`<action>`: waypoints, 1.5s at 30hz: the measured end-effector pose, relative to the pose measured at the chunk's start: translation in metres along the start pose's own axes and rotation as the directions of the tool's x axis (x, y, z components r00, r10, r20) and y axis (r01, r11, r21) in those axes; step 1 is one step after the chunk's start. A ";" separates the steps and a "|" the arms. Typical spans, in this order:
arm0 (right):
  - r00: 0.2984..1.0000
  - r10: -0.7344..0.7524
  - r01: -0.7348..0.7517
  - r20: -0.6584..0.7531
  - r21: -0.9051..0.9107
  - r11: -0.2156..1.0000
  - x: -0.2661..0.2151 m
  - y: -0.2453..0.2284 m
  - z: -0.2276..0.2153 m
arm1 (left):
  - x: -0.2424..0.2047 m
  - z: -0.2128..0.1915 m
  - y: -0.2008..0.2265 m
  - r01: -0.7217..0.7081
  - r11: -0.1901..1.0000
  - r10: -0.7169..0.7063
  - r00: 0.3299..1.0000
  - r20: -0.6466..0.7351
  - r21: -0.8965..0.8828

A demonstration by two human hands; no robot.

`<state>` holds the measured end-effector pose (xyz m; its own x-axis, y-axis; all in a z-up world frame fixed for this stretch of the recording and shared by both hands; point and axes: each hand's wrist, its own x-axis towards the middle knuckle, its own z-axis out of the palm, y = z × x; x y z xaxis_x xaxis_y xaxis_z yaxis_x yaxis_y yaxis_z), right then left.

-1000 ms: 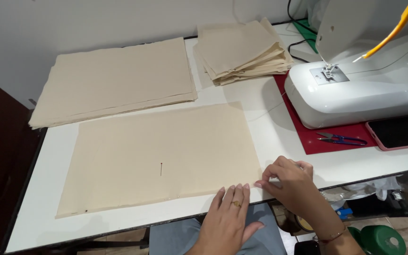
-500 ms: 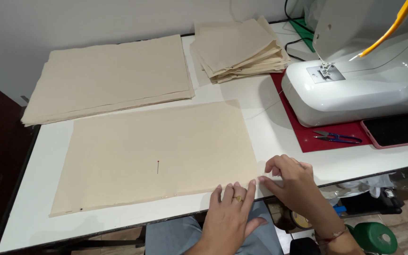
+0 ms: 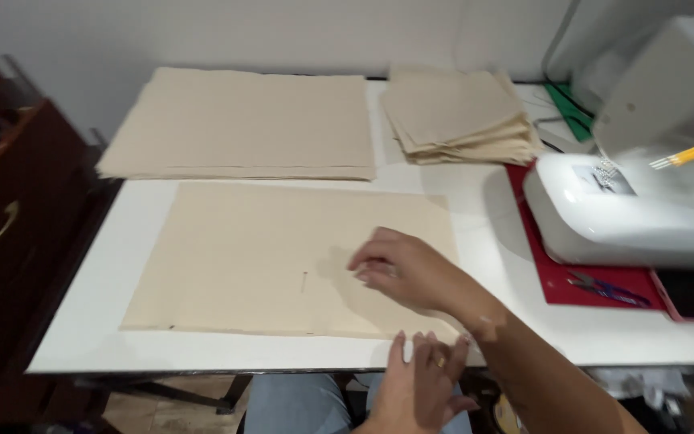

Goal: Pinning two pieces of light-colored fabric together along the edges in preparation for sewing

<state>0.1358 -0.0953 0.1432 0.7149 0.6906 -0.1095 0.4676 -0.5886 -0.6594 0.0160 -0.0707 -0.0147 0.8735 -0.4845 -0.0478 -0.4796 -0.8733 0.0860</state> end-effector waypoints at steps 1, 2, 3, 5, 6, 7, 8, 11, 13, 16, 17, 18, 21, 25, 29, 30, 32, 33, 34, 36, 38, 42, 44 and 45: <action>1.000 -0.020 0.021 0.016 -0.009 1.000 0.018 -0.003 0.005 | 0.001 0.003 0.001 0.026 1.000 -0.026 1.000 -0.009 -0.001; 0.994 -0.061 0.065 0.088 -0.048 0.997 0.035 -0.007 0.012 | 0.002 0.007 0.000 -0.002 0.999 0.005 0.998 0.068 -0.043; 0.982 -0.098 0.113 0.161 -0.084 0.990 0.053 -0.011 0.018 | 0.004 0.011 0.000 -0.027 0.996 0.039 0.989 0.141 -0.088; 0.959 -0.113 0.150 0.261 -0.124 0.981 0.076 -0.015 0.025 | 0.010 0.064 0.002 -0.019 0.999 0.015 0.991 -0.136 -0.027; 0.933 -0.105 0.169 0.346 -0.162 0.972 0.087 -0.016 0.029 | 0.013 0.091 0.004 -0.016 0.999 0.030 0.917 -0.399 0.038; 0.927 -0.115 0.183 0.357 -0.163 0.969 0.097 -0.013 0.031 | 0.020 0.099 0.008 0.002 0.999 0.013 0.916 -0.401 0.037; 0.905 -0.145 0.235 0.399 -0.186 0.954 0.105 -0.009 0.032 | 0.028 0.106 0.013 0.157 0.917 -0.256 0.937 -0.237 -0.368; 0.881 -0.114 0.259 0.459 -0.266 0.929 0.113 -0.015 0.029 | 0.031 0.116 0.008 0.107 0.890 -0.227 0.947 -0.228 -0.443; 0.881 -0.045 0.218 0.471 -0.320 0.922 0.108 -0.010 0.029 | 0.019 0.105 0.006 -0.112 0.986 0.058 0.924 -0.379 -0.122; 0.892 -0.149 0.317 0.427 -0.355 0.880 0.097 0.000 0.024 | 0.009 0.067 0.003 -0.134 0.982 0.043 0.847 -0.530 -0.134; 0.905 -0.161 0.313 0.395 -0.357 0.880 0.088 -0.004 0.019 | 0.010 0.059 0.005 -0.046 0.995 0.005 0.911 -0.413 -0.089; 0.916 -0.167 0.303 0.364 -0.359 0.883 0.077 -0.007 0.015 | 0.010 0.052 0.010 0.032 0.999 -0.041 0.956 -0.290 -0.037; 0.984 -0.050 0.112 0.171 -0.370 0.922 0.042 0.001 -0.008 | 0.003 0.047 0.006 0.032 0.998 -0.057 0.773 -0.632 -0.050; 0.972 -0.202 0.132 -0.121 -0.428 0.894 -0.026 0.056 -0.026 | -0.005 0.028 0.006 -0.017 0.984 -0.109 0.727 -0.677 -0.176; 0.963 -0.096 -0.032 -0.254 -0.455 0.890 -0.100 0.096 -0.027 | -0.010 0.003 0.002 -0.055 0.993 -0.012 0.839 -0.544 -0.107; 0.955 -0.024 -0.102 -0.296 -0.402 0.910 -0.116 0.104 -0.025 | -0.010 0.000 0.002 -0.037 0.993 -0.026 0.864 -0.502 -0.114; 0.916 -0.128 -0.045 -0.380 -0.414 0.909 -0.139 0.123 -0.006 | -0.008 0.004 0.006 -0.015 0.998 -0.016 0.881 -0.473 -0.061; 0.859 -0.235 0.017 -0.454 -0.433 0.901 -0.149 0.132 0.003 | -0.006 0.006 0.007 0.013 1.000 -0.014 0.896 -0.444 -0.005; 0.860 -0.226 0.008 -0.458 -0.430 0.903 -0.154 0.126 0.013 | -0.005 0.003 0.008 0.004 1.000 -0.007 0.898 -0.441 -0.007; 0.801 0.012 -0.120 -0.599 -0.140 0.983 -0.162 0.112 0.035 | -0.003 -0.003 0.009 -0.010 0.996 -0.016 0.962 -0.274 -0.094; 0.779 -0.022 -0.110 -0.627 -0.172 0.979 -0.164 0.110 0.049 | -0.007 -0.007 0.009 -0.004 0.999 -0.017 0.928 -0.372 -0.054; 0.741 -0.084 -0.053 -0.666 -0.183 0.982 -0.164 0.112 0.065 | -0.014 -0.015 0.007 0.007 1.000 0.001 0.869 -0.494 0.014; 0.727 -0.124 -0.092 -0.676 -0.275 0.957 -0.165 0.118 0.073 | -0.014 -0.007 0.004 -0.006 1.000 0.004 0.870 -0.493 -0.002; 0.715 -0.161 -0.136 -0.680 -0.362 0.922 -0.165 0.121 0.078 | -0.015 -0.003 0.004 -0.020 1.000 0.007 0.872 -0.490 -0.021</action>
<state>0.0340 -0.2481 0.0234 0.7894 0.3034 0.5337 0.5221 -0.7891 -0.3236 0.0018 -0.0667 -0.0102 0.7991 -0.4027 0.4463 -0.4948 -0.8623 0.1079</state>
